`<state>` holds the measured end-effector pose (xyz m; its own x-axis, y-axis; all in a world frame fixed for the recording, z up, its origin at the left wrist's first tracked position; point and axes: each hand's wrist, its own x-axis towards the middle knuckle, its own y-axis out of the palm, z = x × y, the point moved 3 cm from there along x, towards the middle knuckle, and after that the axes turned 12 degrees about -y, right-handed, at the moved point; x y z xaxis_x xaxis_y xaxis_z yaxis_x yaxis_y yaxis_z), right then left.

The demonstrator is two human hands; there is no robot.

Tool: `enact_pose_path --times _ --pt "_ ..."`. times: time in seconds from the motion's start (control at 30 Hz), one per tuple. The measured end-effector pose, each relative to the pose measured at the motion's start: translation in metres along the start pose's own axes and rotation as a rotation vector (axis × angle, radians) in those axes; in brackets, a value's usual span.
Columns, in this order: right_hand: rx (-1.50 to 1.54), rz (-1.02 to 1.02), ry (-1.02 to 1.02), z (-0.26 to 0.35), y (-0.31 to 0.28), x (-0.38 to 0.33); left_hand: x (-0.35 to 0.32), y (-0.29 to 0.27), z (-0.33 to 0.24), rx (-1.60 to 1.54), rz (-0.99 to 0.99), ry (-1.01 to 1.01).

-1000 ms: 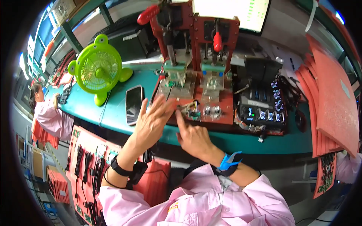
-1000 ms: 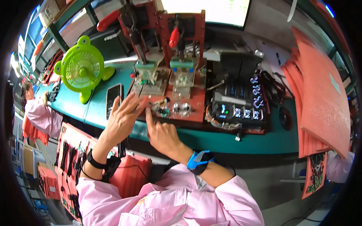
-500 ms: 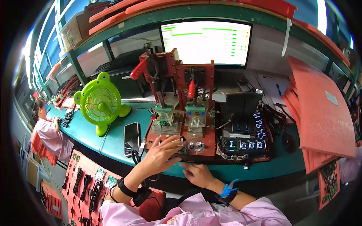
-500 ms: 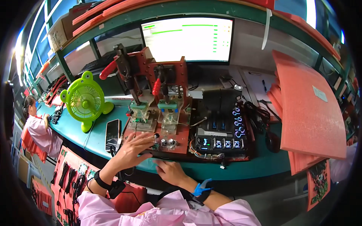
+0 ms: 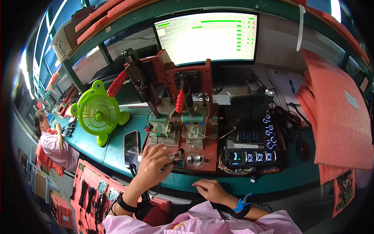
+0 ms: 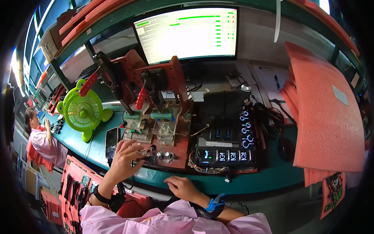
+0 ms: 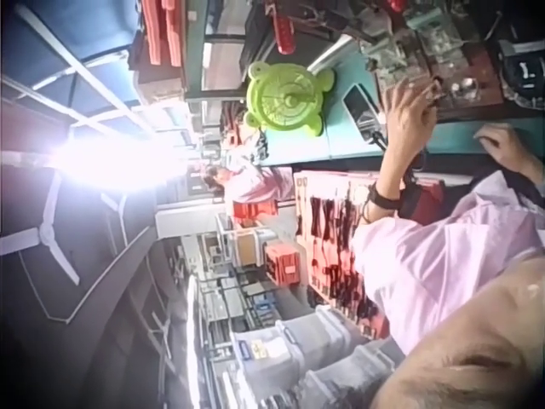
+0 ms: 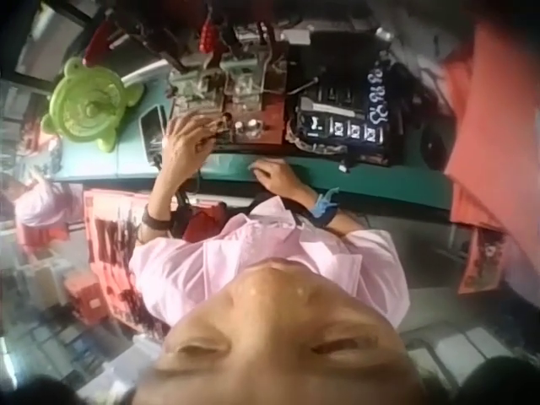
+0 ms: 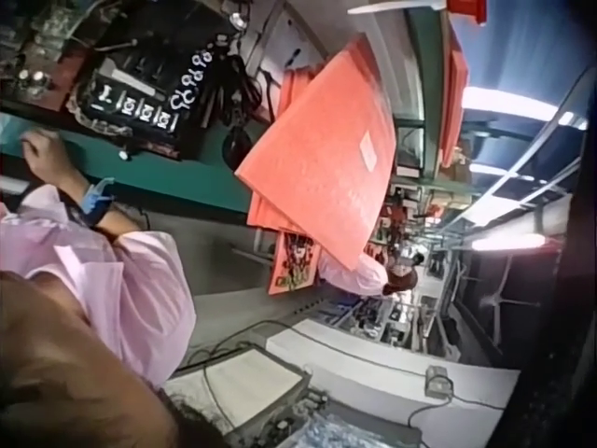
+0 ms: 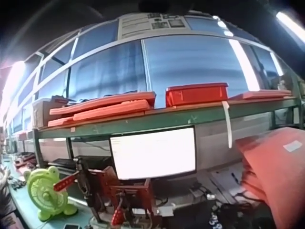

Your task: The person picks up a circuit board and a cable, connects them, and places the board into a testing fixture. They press buttons on a control panel, press down on the fixture's levers, and then remove the board and cable.

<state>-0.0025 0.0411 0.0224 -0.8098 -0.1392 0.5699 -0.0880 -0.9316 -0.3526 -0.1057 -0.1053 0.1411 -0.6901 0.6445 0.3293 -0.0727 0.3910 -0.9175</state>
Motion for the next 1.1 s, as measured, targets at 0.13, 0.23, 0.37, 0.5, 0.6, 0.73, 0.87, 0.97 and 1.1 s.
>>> enact_pose_path --times 0.13,0.23,0.37,0.5,0.6,0.73,0.87,0.97,1.1 --pt "0.019 0.001 0.000 -0.001 0.000 0.000 0.011 0.005 0.004 -0.027 -0.034 -0.055" --pt "0.010 -0.004 -0.008 -0.001 0.001 -0.001 0.006 0.004 -0.012 0.009 0.048 0.009" --pt "0.021 -0.004 0.022 -0.001 0.001 0.000 0.006 0.006 -0.007 -0.052 0.074 -0.035" --pt "-0.012 -0.005 0.016 0.001 -0.001 0.000 0.007 0.010 -0.003 -0.080 0.090 -0.084" --pt "-0.040 -0.055 -0.043 0.002 0.003 0.003 0.009 0.010 -0.001 -0.071 0.108 -0.091" --pt "-0.111 -0.030 -0.038 0.005 0.007 0.007 0.002 0.012 -0.003 -0.058 0.124 -0.109" --pt "-0.255 -0.083 -0.072 0.020 0.012 0.026 -0.004 0.014 0.002 0.041 0.088 -0.133" --pt "-0.343 -0.005 -0.017 0.034 0.007 0.043 -0.013 0.014 0.005 0.225 0.016 -0.123" --pt "-0.473 0.058 0.014 0.026 0.013 0.037 -0.022 0.019 0.007 0.396 -0.032 -0.052"
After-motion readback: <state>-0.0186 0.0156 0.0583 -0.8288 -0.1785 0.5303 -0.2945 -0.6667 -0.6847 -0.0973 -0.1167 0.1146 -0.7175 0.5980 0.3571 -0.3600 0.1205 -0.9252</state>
